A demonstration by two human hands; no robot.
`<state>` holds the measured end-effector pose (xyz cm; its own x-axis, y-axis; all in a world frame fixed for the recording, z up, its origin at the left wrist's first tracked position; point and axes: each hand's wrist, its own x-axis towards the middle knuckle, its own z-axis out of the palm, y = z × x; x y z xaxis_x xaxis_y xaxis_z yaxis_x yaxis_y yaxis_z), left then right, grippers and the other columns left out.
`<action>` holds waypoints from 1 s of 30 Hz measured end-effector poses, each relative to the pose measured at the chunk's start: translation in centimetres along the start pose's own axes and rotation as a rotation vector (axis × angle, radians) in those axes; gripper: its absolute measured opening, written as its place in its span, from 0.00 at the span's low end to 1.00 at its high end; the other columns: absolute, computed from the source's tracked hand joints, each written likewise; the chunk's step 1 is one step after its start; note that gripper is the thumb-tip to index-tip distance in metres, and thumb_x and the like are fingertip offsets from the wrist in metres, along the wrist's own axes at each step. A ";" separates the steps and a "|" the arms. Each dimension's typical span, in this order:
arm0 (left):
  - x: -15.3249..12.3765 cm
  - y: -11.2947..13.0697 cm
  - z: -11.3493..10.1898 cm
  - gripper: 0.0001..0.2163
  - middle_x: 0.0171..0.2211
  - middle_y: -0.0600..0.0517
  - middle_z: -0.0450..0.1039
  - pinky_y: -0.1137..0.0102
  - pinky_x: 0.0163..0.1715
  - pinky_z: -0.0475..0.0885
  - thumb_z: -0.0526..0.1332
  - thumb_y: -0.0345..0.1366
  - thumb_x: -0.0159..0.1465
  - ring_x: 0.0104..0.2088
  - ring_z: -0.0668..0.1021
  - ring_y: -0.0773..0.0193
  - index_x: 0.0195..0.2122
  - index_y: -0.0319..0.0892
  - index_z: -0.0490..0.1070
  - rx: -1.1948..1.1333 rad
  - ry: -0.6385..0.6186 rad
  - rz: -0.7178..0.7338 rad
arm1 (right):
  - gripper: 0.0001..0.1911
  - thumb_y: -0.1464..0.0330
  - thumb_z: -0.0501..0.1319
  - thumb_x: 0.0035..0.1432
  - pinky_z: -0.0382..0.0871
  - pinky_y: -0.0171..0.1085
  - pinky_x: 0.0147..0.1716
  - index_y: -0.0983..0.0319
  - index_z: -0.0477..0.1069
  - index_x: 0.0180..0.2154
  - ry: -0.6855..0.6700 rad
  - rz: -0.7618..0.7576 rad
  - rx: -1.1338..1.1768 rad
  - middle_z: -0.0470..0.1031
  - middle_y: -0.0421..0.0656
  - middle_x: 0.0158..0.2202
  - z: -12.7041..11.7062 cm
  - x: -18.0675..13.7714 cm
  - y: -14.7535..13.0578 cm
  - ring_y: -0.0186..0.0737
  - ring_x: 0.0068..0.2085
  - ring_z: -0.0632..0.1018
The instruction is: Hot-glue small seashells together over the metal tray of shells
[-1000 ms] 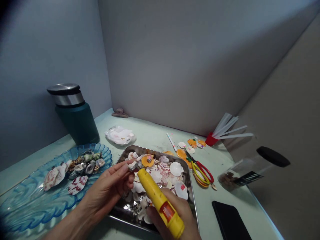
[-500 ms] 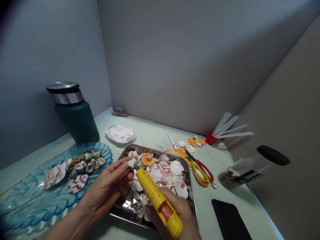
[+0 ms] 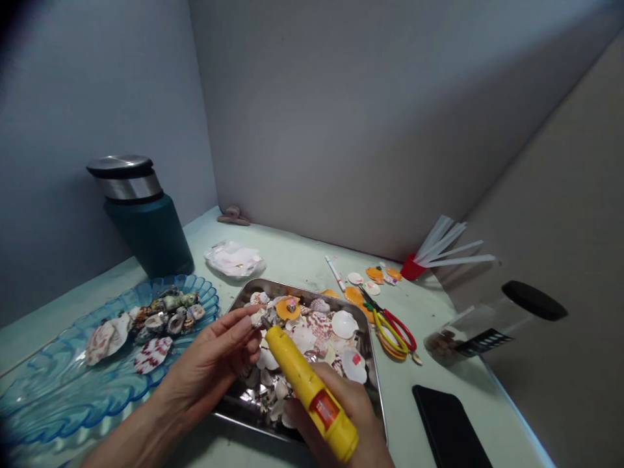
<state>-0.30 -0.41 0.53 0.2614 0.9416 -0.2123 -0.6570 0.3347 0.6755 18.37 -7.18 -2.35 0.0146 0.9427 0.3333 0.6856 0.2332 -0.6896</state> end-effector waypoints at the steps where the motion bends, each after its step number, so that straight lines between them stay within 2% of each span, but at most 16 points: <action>1: 0.0 0.0 0.0 0.13 0.22 0.53 0.70 0.78 0.22 0.70 0.70 0.31 0.51 0.22 0.71 0.73 0.38 0.35 0.77 -0.001 0.001 0.001 | 0.15 0.55 0.60 0.53 0.75 0.37 0.34 0.57 0.77 0.37 -0.003 0.005 0.001 0.81 0.42 0.36 0.0 0.0 0.0 0.48 0.38 0.80; 5: 0.0 0.0 0.0 0.13 0.22 0.54 0.71 0.78 0.22 0.70 0.70 0.31 0.50 0.21 0.71 0.74 0.37 0.35 0.77 0.002 0.004 -0.004 | 0.14 0.58 0.62 0.52 0.75 0.37 0.35 0.57 0.77 0.37 0.004 0.019 0.015 0.81 0.43 0.36 -0.3 0.2 -0.3 0.48 0.38 0.80; 9: -0.1 0.0 0.0 0.12 0.22 0.54 0.70 0.78 0.21 0.69 0.70 0.32 0.51 0.21 0.70 0.74 0.37 0.35 0.77 -0.001 -0.006 0.004 | 0.08 0.61 0.62 0.53 0.74 0.32 0.27 0.58 0.76 0.31 -0.062 0.008 0.148 0.78 0.39 0.26 -0.9 0.8 -1.4 0.39 0.26 0.78; 11: -0.1 0.0 0.0 0.12 0.21 0.55 0.69 0.78 0.21 0.69 0.70 0.32 0.51 0.21 0.70 0.73 0.37 0.35 0.78 -0.003 -0.009 0.008 | 0.06 0.63 0.63 0.52 0.72 0.30 0.25 0.58 0.74 0.28 -0.052 0.023 0.198 0.76 0.37 0.23 -1.1 1.0 -1.8 0.37 0.23 0.76; 14: -0.1 0.0 0.0 0.13 0.20 0.54 0.68 0.78 0.21 0.69 0.70 0.32 0.52 0.21 0.69 0.73 0.38 0.35 0.77 -0.009 -0.009 0.003 | 0.05 0.64 0.64 0.50 0.72 0.30 0.26 0.58 0.73 0.26 -0.025 0.025 0.232 0.75 0.37 0.23 -1.2 1.2 -2.1 0.36 0.24 0.76; 18: 0.1 -0.1 -0.1 0.13 0.19 0.54 0.68 0.78 0.21 0.69 0.69 0.33 0.53 0.21 0.69 0.73 0.39 0.34 0.77 -0.006 -0.020 0.003 | 0.04 0.65 0.63 0.52 0.73 0.30 0.28 0.57 0.74 0.31 -0.045 -0.011 0.255 0.76 0.38 0.25 -1.1 1.3 -2.0 0.37 0.25 0.77; 25: 0.1 0.0 0.0 0.14 0.20 0.54 0.69 0.79 0.21 0.68 0.69 0.32 0.53 0.21 0.69 0.74 0.40 0.33 0.77 -0.007 -0.019 0.000 | 0.10 0.59 0.63 0.52 0.74 0.33 0.28 0.58 0.76 0.32 0.004 0.044 0.092 0.78 0.40 0.26 -0.8 0.6 -1.3 0.40 0.27 0.78; 30: -0.1 0.1 0.1 0.12 0.19 0.55 0.68 0.78 0.21 0.68 0.69 0.32 0.52 0.20 0.69 0.73 0.38 0.34 0.77 -0.011 0.000 0.001 | 0.09 0.60 0.61 0.53 0.73 0.32 0.24 0.58 0.75 0.30 -0.070 -0.023 0.084 0.76 0.38 0.22 -0.8 0.8 -1.1 0.38 0.22 0.76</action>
<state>-0.27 -0.44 0.68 0.2607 0.9419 -0.2119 -0.6651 0.3343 0.6678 18.21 -6.87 -0.74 -0.0534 0.9507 0.3056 0.6220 0.2710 -0.7346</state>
